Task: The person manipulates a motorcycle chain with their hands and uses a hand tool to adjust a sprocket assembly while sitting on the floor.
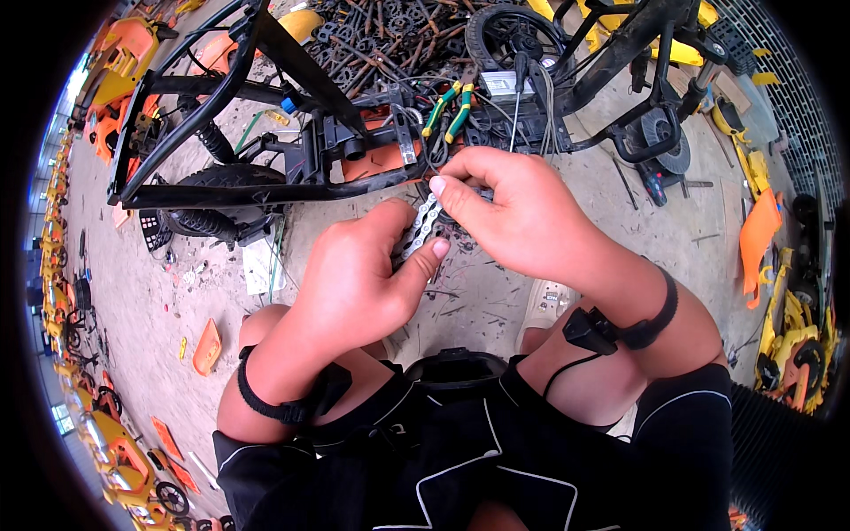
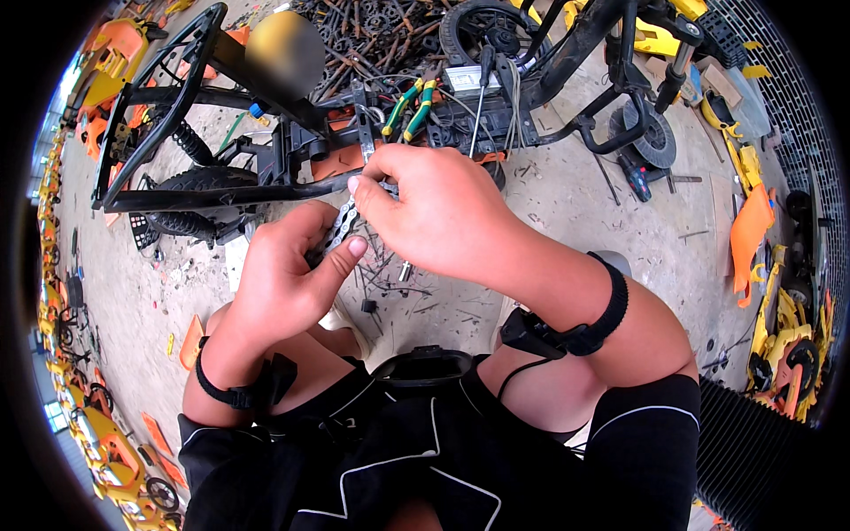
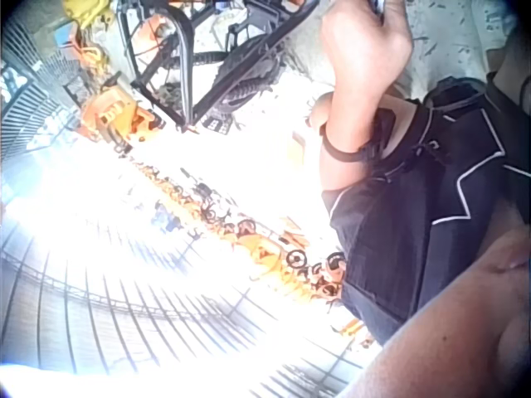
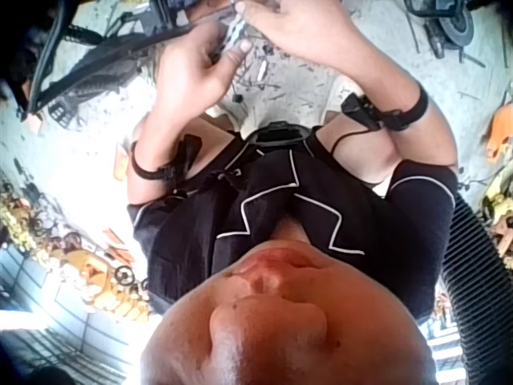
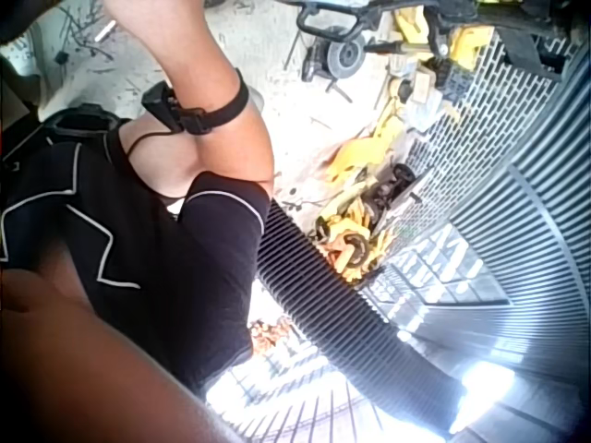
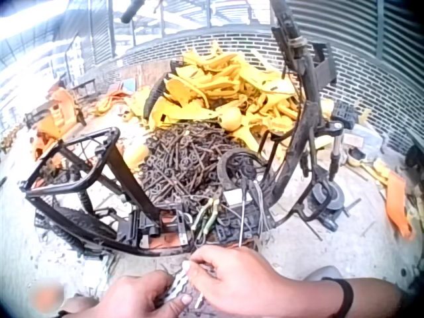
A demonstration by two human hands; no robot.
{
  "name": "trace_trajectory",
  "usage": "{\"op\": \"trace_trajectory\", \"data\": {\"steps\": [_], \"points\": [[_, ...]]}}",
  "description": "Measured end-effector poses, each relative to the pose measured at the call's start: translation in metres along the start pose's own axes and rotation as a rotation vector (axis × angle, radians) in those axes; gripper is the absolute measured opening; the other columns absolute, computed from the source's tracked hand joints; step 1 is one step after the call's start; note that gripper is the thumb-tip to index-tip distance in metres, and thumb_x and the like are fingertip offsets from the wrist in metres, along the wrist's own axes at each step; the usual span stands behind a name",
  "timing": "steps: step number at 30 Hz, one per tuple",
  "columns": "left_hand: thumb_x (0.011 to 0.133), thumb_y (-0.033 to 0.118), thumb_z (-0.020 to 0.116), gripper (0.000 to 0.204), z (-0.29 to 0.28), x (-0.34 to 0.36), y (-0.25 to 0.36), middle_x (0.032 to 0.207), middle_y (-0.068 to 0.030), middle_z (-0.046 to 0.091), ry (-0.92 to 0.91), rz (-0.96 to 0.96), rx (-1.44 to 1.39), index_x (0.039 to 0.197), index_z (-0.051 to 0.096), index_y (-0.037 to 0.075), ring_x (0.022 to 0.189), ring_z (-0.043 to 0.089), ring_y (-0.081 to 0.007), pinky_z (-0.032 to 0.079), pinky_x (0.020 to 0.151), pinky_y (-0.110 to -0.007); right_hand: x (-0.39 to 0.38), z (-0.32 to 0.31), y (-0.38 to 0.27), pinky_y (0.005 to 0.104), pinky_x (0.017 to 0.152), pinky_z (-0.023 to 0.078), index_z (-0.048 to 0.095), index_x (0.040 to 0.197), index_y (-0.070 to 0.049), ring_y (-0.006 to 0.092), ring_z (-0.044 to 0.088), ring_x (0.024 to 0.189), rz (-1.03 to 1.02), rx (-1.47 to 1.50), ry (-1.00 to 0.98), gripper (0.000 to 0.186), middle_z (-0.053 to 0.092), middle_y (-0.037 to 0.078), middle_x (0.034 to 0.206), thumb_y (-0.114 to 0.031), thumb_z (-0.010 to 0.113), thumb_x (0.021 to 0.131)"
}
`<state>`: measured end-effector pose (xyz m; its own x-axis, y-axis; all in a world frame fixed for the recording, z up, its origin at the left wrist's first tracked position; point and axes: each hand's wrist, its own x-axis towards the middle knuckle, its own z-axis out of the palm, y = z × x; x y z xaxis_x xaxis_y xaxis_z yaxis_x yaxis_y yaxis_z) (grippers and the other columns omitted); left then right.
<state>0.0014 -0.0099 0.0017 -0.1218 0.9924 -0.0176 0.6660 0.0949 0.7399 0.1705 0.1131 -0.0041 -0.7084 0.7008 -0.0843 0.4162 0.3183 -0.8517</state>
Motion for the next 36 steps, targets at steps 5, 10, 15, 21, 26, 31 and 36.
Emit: {"op": "trace_trajectory", "data": {"steps": [5,10,15,21,26,31,36], "points": [[0.093,0.024,0.078,0.029,-0.001,0.0,0.0,0.059,-0.0164,0.057,-0.016,-0.011,0.027,0.087,0.06,0.002,0.052,0.06,-0.0383,0.044,0.05,-0.045,0.0,0.0,0.0,0.0296,0.065,0.05,0.072,0.105,0.001,0.0083,0.06,0.073,-0.008,0.003,-0.003,0.022,0.071,0.006,0.08,-0.021,0.068,0.104],[0.093,0.024,0.078,0.029,-0.002,0.0,0.001,0.059,-0.0165,0.057,-0.012,0.009,0.02,0.087,0.059,0.002,0.052,0.06,-0.0384,0.044,0.051,-0.045,0.0,0.0,0.001,0.0294,0.064,0.05,0.072,0.106,0.001,0.0078,0.06,0.073,0.001,0.009,-0.009,0.022,0.071,0.005,0.08,-0.021,0.068,0.104],[0.093,0.025,0.078,0.03,-0.002,0.001,0.001,0.059,-0.0166,0.057,-0.021,0.005,0.026,0.087,0.059,0.002,0.053,0.061,-0.0387,0.044,0.051,-0.046,0.001,0.001,0.002,0.0291,0.065,0.05,0.072,0.106,0.001,0.0074,0.059,0.074,0.012,0.026,-0.018,0.023,0.07,0.004,0.081,-0.021,0.068,0.104],[0.094,0.028,0.078,0.03,-0.001,0.002,0.002,0.061,-0.0157,0.061,-0.032,0.019,0.06,0.1,0.063,0.003,0.057,0.065,-0.0388,0.047,0.053,-0.046,0.004,-0.009,0.001,0.0282,0.068,0.05,0.071,0.105,0.002,0.0075,0.059,0.077,-0.008,0.033,-0.021,0.023,0.07,0.003,0.083,-0.022,0.069,0.104],[0.094,0.028,0.077,0.035,0.001,0.004,0.003,0.064,-0.0152,0.066,-0.036,0.053,0.054,0.113,0.062,0.003,0.06,0.068,-0.0386,0.05,0.055,-0.046,0.005,-0.021,-0.003,0.0278,0.069,0.05,0.071,0.106,0.002,0.0075,0.059,0.079,0.027,0.017,-0.026,0.024,0.07,0.003,0.084,-0.021,0.07,0.103],[0.095,0.026,0.076,0.032,0.003,0.007,0.001,0.069,-0.0182,0.068,-0.04,0.034,-0.007,0.113,0.065,0.002,0.063,0.069,-0.0394,0.051,0.057,-0.048,0.008,-0.025,0.0,0.0268,0.073,0.05,0.071,0.107,0.002,0.0073,0.059,0.08,-0.005,-0.033,0.022,0.022,0.071,0.003,0.087,-0.019,0.069,0.104],[0.096,0.026,0.075,0.03,0.001,0.007,-0.002,0.07,-0.0201,0.068,-0.056,-0.011,0.047,0.112,0.067,0.002,0.064,0.068,-0.0406,0.051,0.058,-0.048,0.01,-0.033,0.005,0.0265,0.077,0.052,0.069,0.108,0.004,0.0078,0.063,0.085,-0.006,-0.002,0.057,0.021,0.073,0.004,0.092,-0.017,0.066,0.105]]}}
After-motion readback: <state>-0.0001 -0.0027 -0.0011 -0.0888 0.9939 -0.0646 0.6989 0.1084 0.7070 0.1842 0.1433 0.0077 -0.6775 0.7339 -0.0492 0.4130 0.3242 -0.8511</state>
